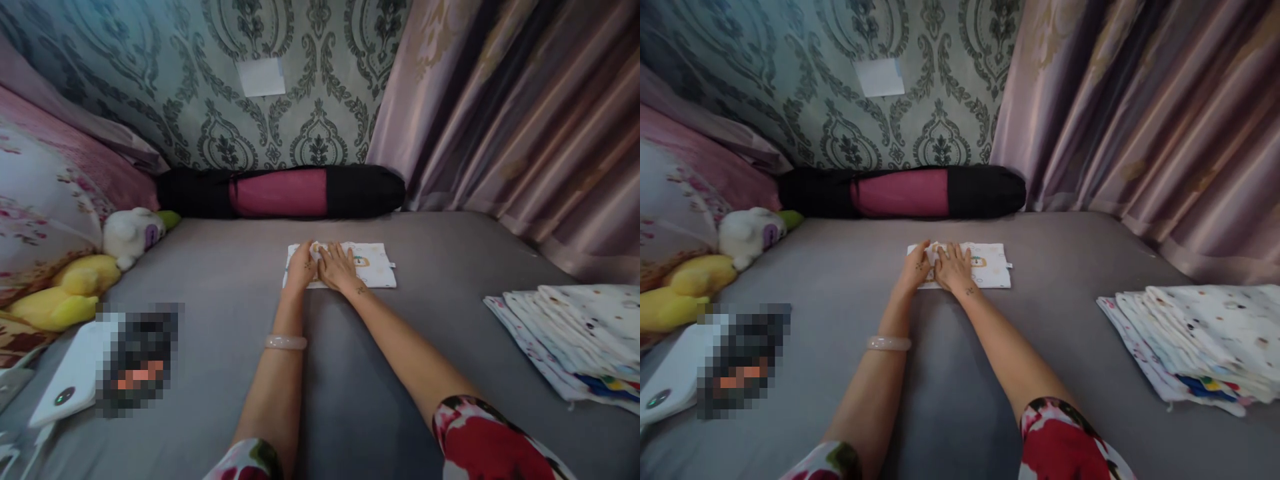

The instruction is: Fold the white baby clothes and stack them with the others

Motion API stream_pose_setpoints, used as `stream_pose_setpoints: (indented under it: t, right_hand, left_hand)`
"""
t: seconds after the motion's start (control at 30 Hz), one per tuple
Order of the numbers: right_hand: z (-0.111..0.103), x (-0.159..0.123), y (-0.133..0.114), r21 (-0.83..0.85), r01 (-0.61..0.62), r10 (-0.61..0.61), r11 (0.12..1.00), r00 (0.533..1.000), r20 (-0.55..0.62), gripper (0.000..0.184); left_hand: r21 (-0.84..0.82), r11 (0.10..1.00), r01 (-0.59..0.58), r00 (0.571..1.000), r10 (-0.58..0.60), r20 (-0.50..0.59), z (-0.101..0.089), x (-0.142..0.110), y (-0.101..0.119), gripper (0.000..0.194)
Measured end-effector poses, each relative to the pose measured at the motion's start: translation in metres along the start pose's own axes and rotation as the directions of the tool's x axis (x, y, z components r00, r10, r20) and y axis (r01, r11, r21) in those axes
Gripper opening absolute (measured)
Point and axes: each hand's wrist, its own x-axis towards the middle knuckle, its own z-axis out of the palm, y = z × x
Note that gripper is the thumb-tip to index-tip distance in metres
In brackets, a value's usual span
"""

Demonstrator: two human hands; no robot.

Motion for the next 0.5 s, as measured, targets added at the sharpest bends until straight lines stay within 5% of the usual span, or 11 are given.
stream_pose_setpoints:
  t: [0.13,0.33,0.5]
  right_hand:
    - [0.005,0.001,-0.001,0.013,-0.02,0.02,1.0,1.0,0.015,0.054]
    - [0.0,0.002,0.002,0.058,-0.026,0.024,0.998,0.999,0.036,0.055]
    - [-0.008,-0.004,0.027,-0.013,-0.096,0.094,0.995,0.992,-0.087,0.054]
  left_hand:
    - [0.07,0.997,-0.032,0.99,0.022,0.138,0.007,-0.003,0.0,0.058]
    - [0.105,0.994,-0.037,0.99,0.023,0.137,0.007,-0.002,0.0,0.059]
    - [0.128,0.991,-0.051,0.988,0.031,0.153,0.007,-0.003,0.002,0.064]
